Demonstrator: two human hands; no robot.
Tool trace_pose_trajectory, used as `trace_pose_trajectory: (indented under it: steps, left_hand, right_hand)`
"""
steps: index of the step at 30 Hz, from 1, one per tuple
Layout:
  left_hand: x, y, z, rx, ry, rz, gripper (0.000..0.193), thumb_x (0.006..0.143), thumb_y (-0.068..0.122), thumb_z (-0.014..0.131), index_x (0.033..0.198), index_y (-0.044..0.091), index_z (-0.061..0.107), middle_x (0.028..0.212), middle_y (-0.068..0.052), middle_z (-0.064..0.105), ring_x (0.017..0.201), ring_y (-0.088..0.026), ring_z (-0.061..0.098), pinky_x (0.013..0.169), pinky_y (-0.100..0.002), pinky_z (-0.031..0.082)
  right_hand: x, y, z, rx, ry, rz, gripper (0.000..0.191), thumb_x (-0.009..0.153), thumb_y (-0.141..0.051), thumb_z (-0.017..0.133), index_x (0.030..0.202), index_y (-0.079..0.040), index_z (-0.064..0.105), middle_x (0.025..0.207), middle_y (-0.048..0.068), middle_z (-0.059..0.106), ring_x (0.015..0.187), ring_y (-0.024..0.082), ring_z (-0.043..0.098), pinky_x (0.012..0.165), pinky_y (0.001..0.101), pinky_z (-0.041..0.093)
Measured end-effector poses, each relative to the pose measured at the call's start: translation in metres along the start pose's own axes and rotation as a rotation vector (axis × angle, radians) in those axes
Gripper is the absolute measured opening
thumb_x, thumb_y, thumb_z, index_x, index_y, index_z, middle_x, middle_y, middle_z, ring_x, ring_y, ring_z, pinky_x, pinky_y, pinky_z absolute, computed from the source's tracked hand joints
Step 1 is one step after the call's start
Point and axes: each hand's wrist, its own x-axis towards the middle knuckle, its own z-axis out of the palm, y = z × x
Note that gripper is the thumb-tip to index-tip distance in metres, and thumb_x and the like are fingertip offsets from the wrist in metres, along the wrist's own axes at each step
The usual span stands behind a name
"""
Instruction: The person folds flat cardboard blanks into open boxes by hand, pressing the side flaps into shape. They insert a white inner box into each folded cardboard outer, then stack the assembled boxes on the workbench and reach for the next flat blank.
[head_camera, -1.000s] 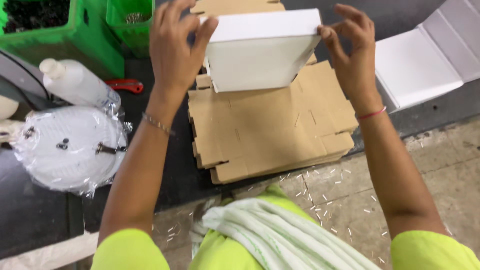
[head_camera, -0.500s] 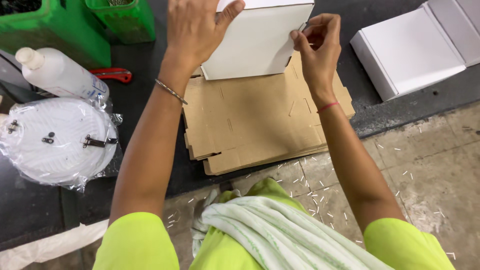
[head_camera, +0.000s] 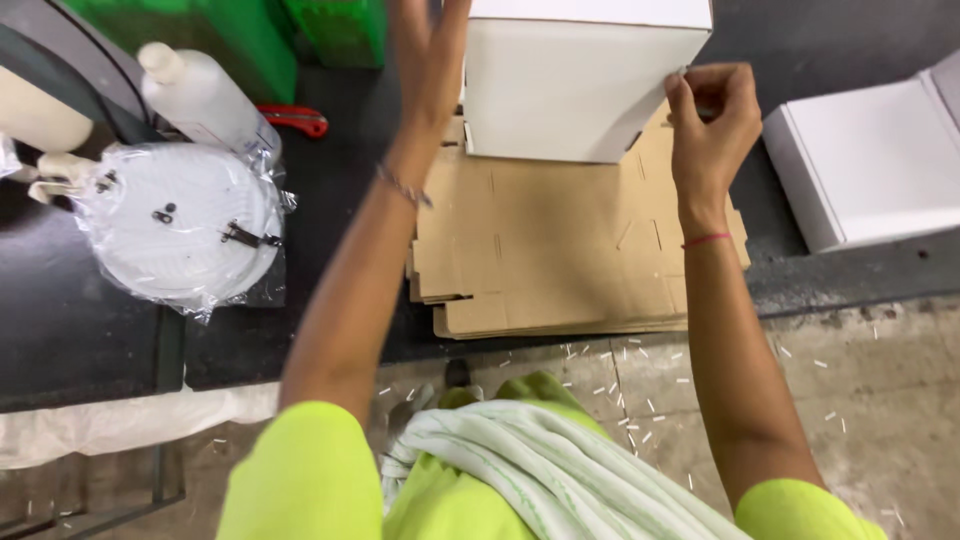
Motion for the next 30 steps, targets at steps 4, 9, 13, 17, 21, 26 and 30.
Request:
trace_pose_trajectory:
  steps: [4, 9, 13, 17, 21, 26, 30]
  left_hand:
    - [-0.039, 0.045, -0.014, -0.073, 0.065, -0.417, 0.036, 0.098, 0.025, 0.08, 0.113, 0.001, 0.057, 0.11, -0.004, 0.065, 0.094, -0.014, 0.065, 0.081, -0.032, 0.059]
    - [-0.045, 0.051, -0.009, 0.044, 0.024, -0.465, 0.024, 0.099, 0.019, 0.078, 0.097, 0.003, 0.06, 0.105, -0.002, 0.072, 0.084, -0.01, 0.069, 0.073, -0.024, 0.06]
    - [-0.041, 0.051, -0.031, -0.087, 0.023, -0.519, 0.019, 0.098, 0.012, 0.074, 0.095, 0.001, 0.058, 0.111, -0.005, 0.074, 0.081, -0.009, 0.065, 0.073, -0.024, 0.055]
    - [-0.083, 0.086, -0.065, -0.543, -0.2, -0.729, 0.015, 0.098, 0.015, 0.065, 0.093, 0.001, 0.064, 0.104, -0.008, 0.07, 0.09, -0.013, 0.07, 0.081, -0.028, 0.06]
    - [-0.139, 0.109, -0.077, -0.382, -1.081, -0.819, 0.02, 0.084, 0.006, 0.079, 0.104, 0.004, 0.075, 0.095, -0.007, 0.078, 0.091, -0.014, 0.074, 0.083, -0.028, 0.059]
    - [-0.126, 0.054, -0.057, 0.146, -0.214, -0.732, 0.044, 0.081, 0.019, 0.086, 0.114, 0.001, 0.063, 0.099, -0.009, 0.07, 0.085, -0.017, 0.073, 0.073, -0.029, 0.062]
    - [-0.103, 0.041, -0.033, 0.15, -0.121, -0.656, 0.031, 0.086, 0.018, 0.082, 0.106, 0.002, 0.065, 0.094, -0.009, 0.075, 0.08, -0.02, 0.076, 0.069, -0.032, 0.06]
  right_hand:
    - [0.004, -0.004, -0.004, -0.086, 0.014, -0.011, 0.019, 0.103, -0.007, 0.082, 0.098, 0.001, 0.066, 0.091, 0.003, 0.072, 0.082, 0.009, 0.067, 0.072, 0.0232, 0.054]
    - [0.008, -0.003, -0.004, -0.167, -0.033, -0.066, 0.012, 0.104, -0.006, 0.073, 0.099, 0.002, 0.065, 0.094, 0.005, 0.073, 0.089, 0.011, 0.071, 0.075, 0.0252, 0.055]
    - [0.003, -0.008, -0.017, 0.063, -0.185, 0.151, 0.012, 0.101, -0.009, 0.065, 0.097, 0.002, 0.064, 0.104, 0.004, 0.076, 0.092, 0.009, 0.068, 0.082, 0.0244, 0.055]
    - [-0.025, -0.023, -0.071, 0.173, -0.577, 0.373, 0.012, 0.098, -0.01, 0.062, 0.098, 0.002, 0.064, 0.101, 0.009, 0.073, 0.093, 0.012, 0.069, 0.087, 0.0286, 0.056]
    - [-0.056, -0.029, -0.11, -0.322, -1.291, 0.282, 0.023, 0.088, -0.018, 0.072, 0.108, -0.007, 0.076, 0.097, 0.006, 0.082, 0.089, 0.016, 0.075, 0.082, 0.0332, 0.057]
    - [-0.085, -0.012, -0.061, -0.392, -0.759, 0.305, 0.031, 0.095, -0.022, 0.065, 0.122, -0.008, 0.07, 0.12, 0.01, 0.074, 0.108, 0.024, 0.073, 0.091, 0.0373, 0.058]
    - [-0.103, -0.006, -0.02, -0.578, -0.568, -0.065, 0.043, 0.093, -0.015, 0.062, 0.133, -0.001, 0.061, 0.139, 0.019, 0.06, 0.12, 0.038, 0.059, 0.096, 0.0456, 0.052]
